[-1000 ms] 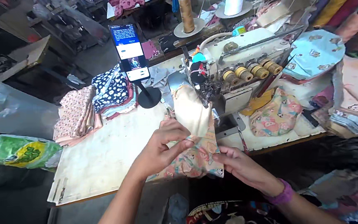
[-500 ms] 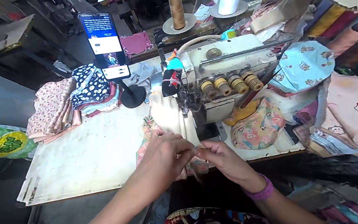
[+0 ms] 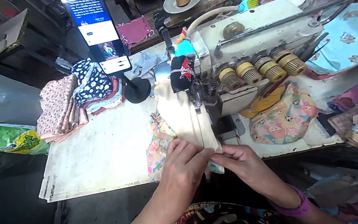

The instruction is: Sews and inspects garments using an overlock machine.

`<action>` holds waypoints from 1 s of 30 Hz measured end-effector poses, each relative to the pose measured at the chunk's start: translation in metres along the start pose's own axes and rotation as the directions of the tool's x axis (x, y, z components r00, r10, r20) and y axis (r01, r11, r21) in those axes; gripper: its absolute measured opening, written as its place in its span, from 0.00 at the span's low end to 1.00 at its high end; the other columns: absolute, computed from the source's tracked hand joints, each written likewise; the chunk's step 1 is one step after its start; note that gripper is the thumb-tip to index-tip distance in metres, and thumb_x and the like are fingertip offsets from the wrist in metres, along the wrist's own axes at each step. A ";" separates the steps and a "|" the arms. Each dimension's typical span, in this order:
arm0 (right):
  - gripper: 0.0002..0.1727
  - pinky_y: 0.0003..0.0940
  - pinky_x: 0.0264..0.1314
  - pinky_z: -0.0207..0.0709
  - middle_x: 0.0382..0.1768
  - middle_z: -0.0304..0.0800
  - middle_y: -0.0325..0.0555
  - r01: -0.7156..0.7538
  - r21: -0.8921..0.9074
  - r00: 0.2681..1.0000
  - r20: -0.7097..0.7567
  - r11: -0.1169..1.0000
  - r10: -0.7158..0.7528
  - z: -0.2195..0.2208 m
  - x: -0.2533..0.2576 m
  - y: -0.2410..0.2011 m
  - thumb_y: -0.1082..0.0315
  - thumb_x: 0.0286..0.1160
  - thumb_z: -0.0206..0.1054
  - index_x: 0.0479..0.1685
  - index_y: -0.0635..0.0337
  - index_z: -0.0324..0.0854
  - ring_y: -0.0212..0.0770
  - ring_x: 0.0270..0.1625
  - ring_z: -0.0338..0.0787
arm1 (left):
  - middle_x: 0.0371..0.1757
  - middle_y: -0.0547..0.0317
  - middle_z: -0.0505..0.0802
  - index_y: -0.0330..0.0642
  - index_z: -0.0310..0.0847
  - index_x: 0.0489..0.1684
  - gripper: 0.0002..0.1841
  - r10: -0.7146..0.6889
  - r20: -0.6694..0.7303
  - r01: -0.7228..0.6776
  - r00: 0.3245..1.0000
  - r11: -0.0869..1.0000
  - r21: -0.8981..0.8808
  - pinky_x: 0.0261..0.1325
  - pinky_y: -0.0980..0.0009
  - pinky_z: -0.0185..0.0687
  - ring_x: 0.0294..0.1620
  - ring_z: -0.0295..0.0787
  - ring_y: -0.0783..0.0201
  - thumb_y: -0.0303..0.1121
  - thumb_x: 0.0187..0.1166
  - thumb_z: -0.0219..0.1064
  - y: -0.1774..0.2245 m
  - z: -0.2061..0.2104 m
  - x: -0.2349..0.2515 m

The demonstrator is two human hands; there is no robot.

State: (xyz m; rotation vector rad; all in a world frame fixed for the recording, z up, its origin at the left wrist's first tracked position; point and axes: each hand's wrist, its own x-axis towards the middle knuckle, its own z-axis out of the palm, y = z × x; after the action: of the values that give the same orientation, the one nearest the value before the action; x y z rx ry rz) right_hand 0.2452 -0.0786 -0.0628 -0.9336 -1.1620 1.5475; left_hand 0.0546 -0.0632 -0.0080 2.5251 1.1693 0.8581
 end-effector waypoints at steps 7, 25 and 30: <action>0.06 0.12 0.34 0.79 0.28 0.90 0.22 0.046 0.015 0.997 -0.062 0.999 -0.045 0.018 0.033 -0.007 0.70 0.77 0.65 0.37 0.54 0.88 0.14 0.31 0.85 | 0.37 0.53 0.90 0.38 0.91 0.48 0.10 0.058 0.015 -0.060 0.998 0.972 0.226 0.46 0.67 0.77 0.39 0.84 0.58 0.29 0.84 0.62 -0.016 0.001 0.037; 0.13 0.16 0.55 0.84 0.46 0.92 0.42 0.295 -0.328 0.924 -0.140 0.898 -0.355 0.063 0.026 0.028 0.71 0.79 0.64 0.55 0.71 0.76 0.20 0.50 0.91 | 0.49 0.39 0.96 0.29 0.87 0.64 0.19 -0.379 -0.167 0.403 0.910 0.902 0.155 0.44 0.52 0.90 0.40 0.96 0.47 0.34 0.87 0.61 -0.062 -0.016 0.026; 0.39 0.18 0.50 0.86 0.48 0.96 0.42 0.375 -0.314 0.923 0.034 0.872 -0.384 0.045 0.018 0.018 0.76 0.74 0.63 0.86 0.76 0.51 0.22 0.46 0.93 | 0.11 0.55 0.82 0.36 0.85 0.18 0.24 -0.332 -0.180 0.377 0.926 0.838 0.394 0.14 0.61 0.76 0.11 0.83 0.59 0.41 0.86 0.59 -0.004 -0.012 -0.015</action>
State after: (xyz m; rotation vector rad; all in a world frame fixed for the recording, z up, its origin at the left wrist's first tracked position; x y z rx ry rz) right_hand 0.1946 -0.0738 -0.0691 -0.8627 -1.5006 1.0446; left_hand 0.0374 -0.0719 -0.0061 2.4565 1.9721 0.7038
